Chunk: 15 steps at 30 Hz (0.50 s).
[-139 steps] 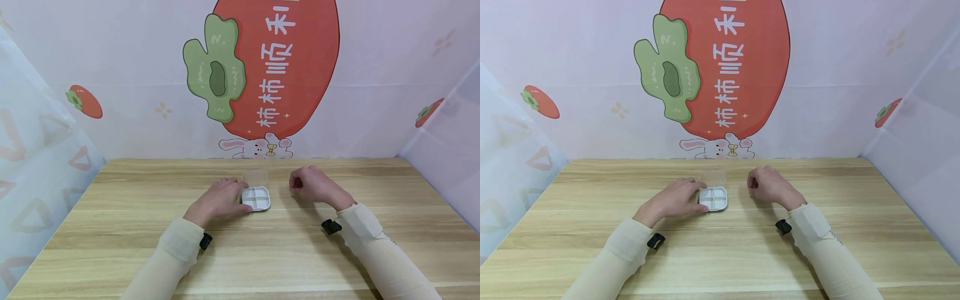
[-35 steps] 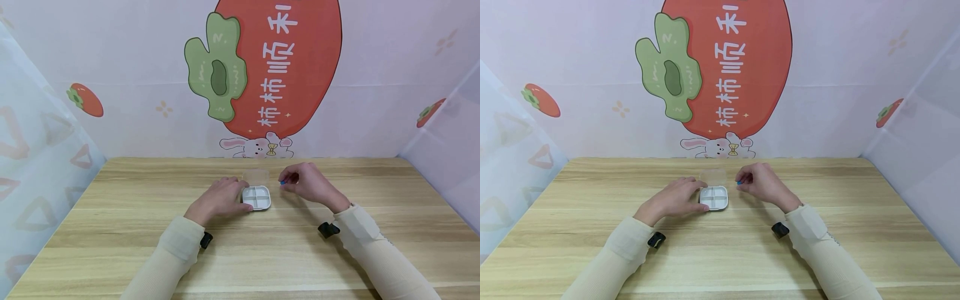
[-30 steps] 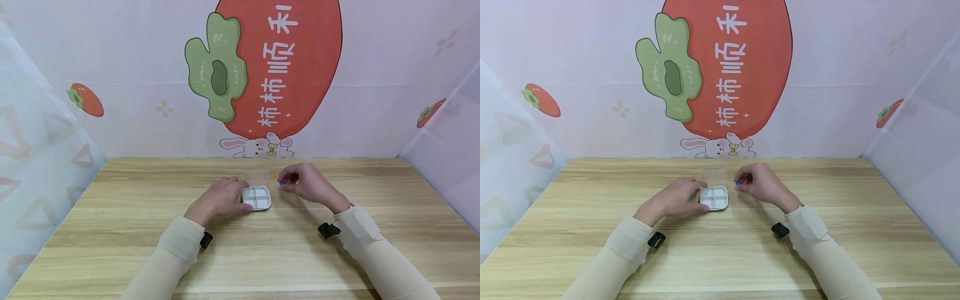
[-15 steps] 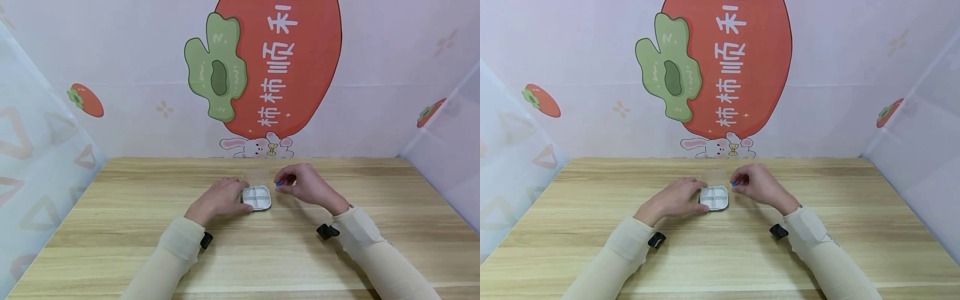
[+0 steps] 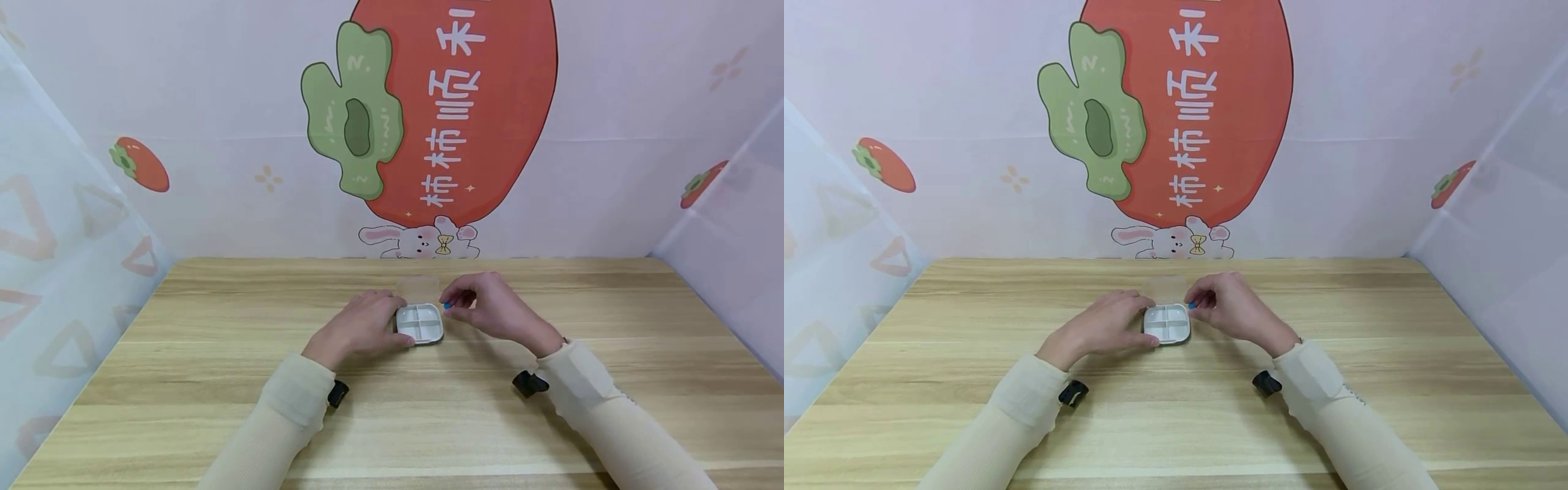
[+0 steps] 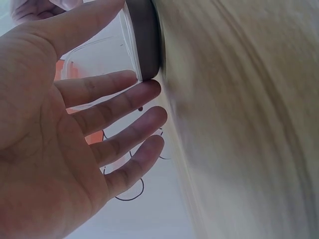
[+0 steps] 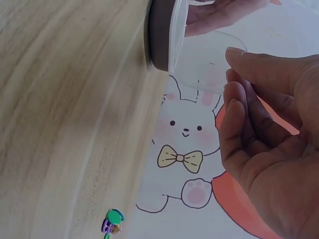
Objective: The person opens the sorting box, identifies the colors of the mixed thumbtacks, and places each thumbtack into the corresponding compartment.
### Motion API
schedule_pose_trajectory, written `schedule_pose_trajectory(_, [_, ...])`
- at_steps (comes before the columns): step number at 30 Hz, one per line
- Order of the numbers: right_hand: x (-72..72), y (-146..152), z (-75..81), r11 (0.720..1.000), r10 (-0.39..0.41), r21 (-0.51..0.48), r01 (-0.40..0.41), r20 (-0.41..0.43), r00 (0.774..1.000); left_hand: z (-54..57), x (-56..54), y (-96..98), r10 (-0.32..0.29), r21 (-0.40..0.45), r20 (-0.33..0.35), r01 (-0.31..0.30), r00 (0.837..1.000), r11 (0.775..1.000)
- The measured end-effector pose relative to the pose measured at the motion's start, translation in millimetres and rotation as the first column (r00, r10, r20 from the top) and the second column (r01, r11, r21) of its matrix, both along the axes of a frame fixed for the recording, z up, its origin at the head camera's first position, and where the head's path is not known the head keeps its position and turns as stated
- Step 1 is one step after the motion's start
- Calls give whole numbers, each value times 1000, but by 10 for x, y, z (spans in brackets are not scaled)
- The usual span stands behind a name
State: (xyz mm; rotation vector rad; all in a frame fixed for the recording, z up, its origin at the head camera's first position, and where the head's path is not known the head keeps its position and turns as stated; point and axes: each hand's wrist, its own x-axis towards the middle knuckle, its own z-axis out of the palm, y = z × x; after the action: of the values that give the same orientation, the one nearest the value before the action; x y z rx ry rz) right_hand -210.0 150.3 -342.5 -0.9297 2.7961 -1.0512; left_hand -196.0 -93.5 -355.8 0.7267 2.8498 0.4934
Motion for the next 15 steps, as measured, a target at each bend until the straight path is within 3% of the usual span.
schedule_pose_trajectory(15, [30,-63,-36,1000,4,10,-4,14,1000,18,9,12,-28,18,-28,28,999,999])
